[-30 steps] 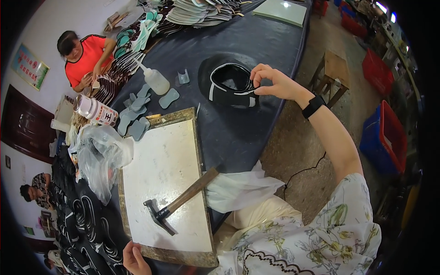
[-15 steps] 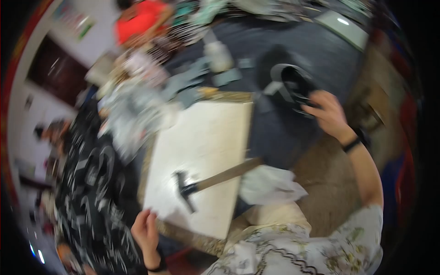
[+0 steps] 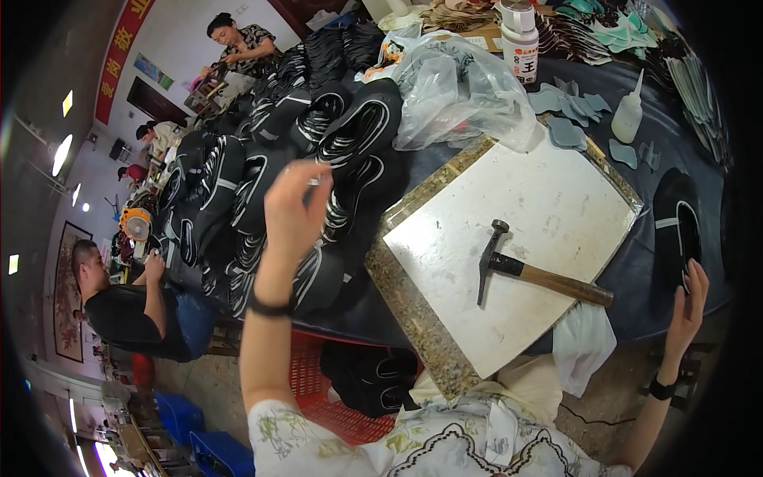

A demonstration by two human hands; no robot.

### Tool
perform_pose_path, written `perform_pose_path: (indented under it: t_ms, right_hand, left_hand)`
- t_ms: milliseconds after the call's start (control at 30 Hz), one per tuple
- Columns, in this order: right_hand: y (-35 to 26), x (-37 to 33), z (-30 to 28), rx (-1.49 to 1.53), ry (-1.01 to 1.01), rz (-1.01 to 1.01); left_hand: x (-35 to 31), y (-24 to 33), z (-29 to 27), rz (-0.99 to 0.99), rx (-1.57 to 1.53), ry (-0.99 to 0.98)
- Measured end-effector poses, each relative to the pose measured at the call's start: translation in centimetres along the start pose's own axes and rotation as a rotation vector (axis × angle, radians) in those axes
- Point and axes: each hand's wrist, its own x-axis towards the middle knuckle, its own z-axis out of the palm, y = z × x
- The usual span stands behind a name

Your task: Assembling shoe upper components by folding edges and hammering them flat.

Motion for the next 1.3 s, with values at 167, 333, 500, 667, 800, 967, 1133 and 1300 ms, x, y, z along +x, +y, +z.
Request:
perform_pose_path:
  t_ms: [167,333,500,667,800,967,1133,1300]
  right_hand:
    - [-7.7,2.2,3.9,0.084,-0.171,-0.093]
    - [-10.6,2.2,4.3,0.22,-0.262,-0.073]
    - [-13.2,3.1,5.6,0.569,-0.279,0.022]
    - [-18.4,3.9,11.1,1.476,-0.445,0.56]
    - [-25.4,4.4,15.8,1.89,-0.456,0.714]
    - [-24.3,1.4,16.6,1.848,-0.415,0.803]
    - [-24.3,1.2,15.8,1.714,-0.353,0.87]
    - [-25.1,0.4,15.6,1.609,-0.339,0.802]
  left_hand:
    - [0.9,-4.3,3.0,0.254,0.673,-0.308]
    - [-1.5,-4.6,3.1,0.296,0.701,-0.075]
    - [3.0,-2.5,-0.5,0.154,0.216,-0.092]
    - [5.6,8.8,-0.2,-0.206,-0.941,-0.23]
    - [-1.3,14.7,4.4,-0.424,-1.177,-0.475]
    - [-5.7,15.9,5.6,-0.567,-1.274,-0.377]
    - [-5.6,15.7,4.0,0.074,-0.426,-0.073]
    - [-5.1,16.6,4.8,0.354,-0.155,-0.087]
